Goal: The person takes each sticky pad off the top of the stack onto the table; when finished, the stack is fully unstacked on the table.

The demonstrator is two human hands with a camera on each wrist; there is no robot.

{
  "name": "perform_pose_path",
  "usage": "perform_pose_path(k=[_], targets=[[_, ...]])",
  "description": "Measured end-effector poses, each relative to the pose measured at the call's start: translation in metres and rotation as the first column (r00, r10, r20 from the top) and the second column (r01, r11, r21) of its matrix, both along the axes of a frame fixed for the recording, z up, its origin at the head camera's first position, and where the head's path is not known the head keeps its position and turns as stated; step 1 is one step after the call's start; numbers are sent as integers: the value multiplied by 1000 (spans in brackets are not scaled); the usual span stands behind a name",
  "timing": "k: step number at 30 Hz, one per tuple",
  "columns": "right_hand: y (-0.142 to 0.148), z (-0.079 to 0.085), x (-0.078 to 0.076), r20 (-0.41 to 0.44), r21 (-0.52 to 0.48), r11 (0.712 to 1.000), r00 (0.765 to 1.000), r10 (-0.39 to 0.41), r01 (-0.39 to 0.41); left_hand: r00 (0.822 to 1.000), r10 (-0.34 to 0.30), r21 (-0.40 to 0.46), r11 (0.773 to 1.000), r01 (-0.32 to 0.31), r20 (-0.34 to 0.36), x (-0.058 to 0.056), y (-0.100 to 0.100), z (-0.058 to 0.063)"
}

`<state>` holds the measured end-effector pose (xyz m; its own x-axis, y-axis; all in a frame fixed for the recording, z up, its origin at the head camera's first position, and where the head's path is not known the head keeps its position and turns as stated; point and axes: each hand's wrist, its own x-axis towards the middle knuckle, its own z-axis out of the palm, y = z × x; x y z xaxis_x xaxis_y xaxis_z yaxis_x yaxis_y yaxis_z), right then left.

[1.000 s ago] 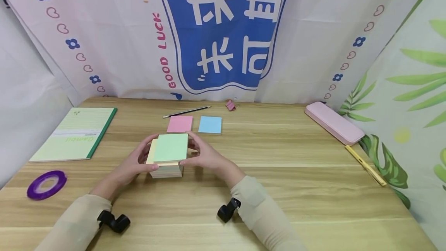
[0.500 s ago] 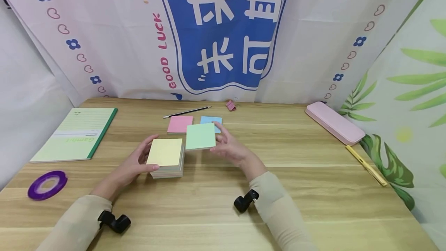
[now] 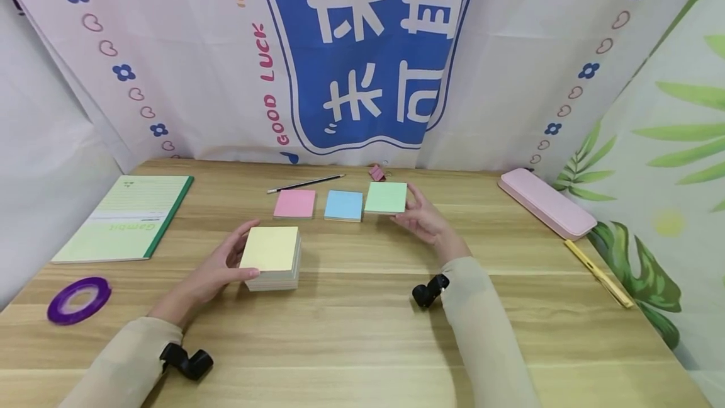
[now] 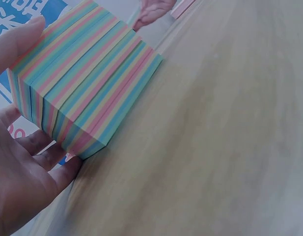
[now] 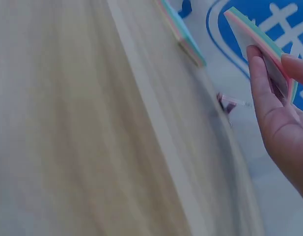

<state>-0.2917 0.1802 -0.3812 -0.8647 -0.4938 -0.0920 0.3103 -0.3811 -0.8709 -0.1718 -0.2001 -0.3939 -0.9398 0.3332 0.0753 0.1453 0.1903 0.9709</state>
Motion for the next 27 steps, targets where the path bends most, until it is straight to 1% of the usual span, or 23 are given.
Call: perform_pose_path(k=[7,11,14,17,21,24,27], targets=[[10,-13,-13,34,101,995,999,-13,9,1000,2,-10,1000,-2,0,1,2,1],[10,-15,-17,61,145,989,998,-23,14,1000,7,-17,1000,-7,3,1,2,0],[11,-15,-18,61,172,984,997,-44,33,1000,13,-30,999,-13,8,1,3,0],[14,-13,-17,39,180,982,997,-61,53,1000,17,-31,999,-16,12,1,4,0],[21,-10,-13,9,157,985,997,-73,71,1000,10,-15,1000,-10,9,1,4,2],[24,-7,-9,-38,187,979,996,-78,83,1000,4,-3,1000,-4,5,0,3,2],[21,-1,-3,-110,244,964,990,-85,110,1000,4,0,1000,-4,3,1,1,0]])
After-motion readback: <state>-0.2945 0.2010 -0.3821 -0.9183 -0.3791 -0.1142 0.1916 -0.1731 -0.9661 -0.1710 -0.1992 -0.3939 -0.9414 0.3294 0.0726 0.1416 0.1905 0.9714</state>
